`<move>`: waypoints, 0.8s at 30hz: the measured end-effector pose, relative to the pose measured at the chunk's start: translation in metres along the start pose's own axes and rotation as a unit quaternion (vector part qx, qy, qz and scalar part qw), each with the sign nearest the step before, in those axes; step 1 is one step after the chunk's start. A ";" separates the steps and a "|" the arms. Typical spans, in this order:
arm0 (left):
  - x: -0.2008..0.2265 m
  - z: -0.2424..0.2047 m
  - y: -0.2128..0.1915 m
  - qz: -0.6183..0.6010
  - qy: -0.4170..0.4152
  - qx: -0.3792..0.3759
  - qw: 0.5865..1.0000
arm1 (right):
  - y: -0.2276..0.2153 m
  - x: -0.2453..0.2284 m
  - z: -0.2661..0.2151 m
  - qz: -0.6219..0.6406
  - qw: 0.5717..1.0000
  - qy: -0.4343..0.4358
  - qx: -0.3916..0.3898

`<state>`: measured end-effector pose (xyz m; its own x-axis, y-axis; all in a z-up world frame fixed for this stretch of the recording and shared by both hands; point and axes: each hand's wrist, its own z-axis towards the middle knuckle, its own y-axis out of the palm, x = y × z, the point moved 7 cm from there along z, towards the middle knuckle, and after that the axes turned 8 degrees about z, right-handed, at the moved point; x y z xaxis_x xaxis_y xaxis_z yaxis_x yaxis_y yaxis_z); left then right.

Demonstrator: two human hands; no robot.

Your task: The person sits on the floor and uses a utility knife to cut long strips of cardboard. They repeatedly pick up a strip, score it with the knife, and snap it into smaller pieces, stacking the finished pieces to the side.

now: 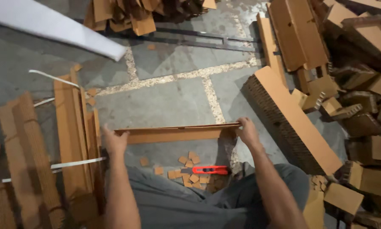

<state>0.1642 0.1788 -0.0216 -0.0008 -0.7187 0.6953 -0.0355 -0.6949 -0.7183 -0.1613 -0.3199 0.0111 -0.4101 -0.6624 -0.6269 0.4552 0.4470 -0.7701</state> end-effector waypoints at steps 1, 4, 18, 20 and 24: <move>-0.010 0.005 0.007 0.005 -0.001 -0.006 1.000 | 0.002 0.014 -0.002 0.020 0.999 0.049 0.012; -0.026 0.012 0.033 0.033 0.012 -0.028 0.999 | 0.011 0.044 -0.010 0.131 0.980 0.131 0.066; -0.021 0.007 0.042 0.190 0.030 -0.020 0.981 | 0.021 0.048 -0.026 0.171 0.969 0.111 0.138; -0.017 0.005 0.041 0.155 0.015 -0.019 0.988 | 0.012 0.042 -0.029 0.175 0.968 0.100 0.151; 0.002 -0.002 0.022 0.089 0.080 0.041 0.992 | 0.009 0.020 -0.034 0.091 0.983 0.065 0.144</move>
<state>0.1610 0.1625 -0.0362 -0.1579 -0.8219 0.5473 0.0618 -0.5614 -0.8252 -0.1927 -0.3086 -0.0130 -0.3903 -0.4959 -0.7757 0.7282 0.3493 -0.5897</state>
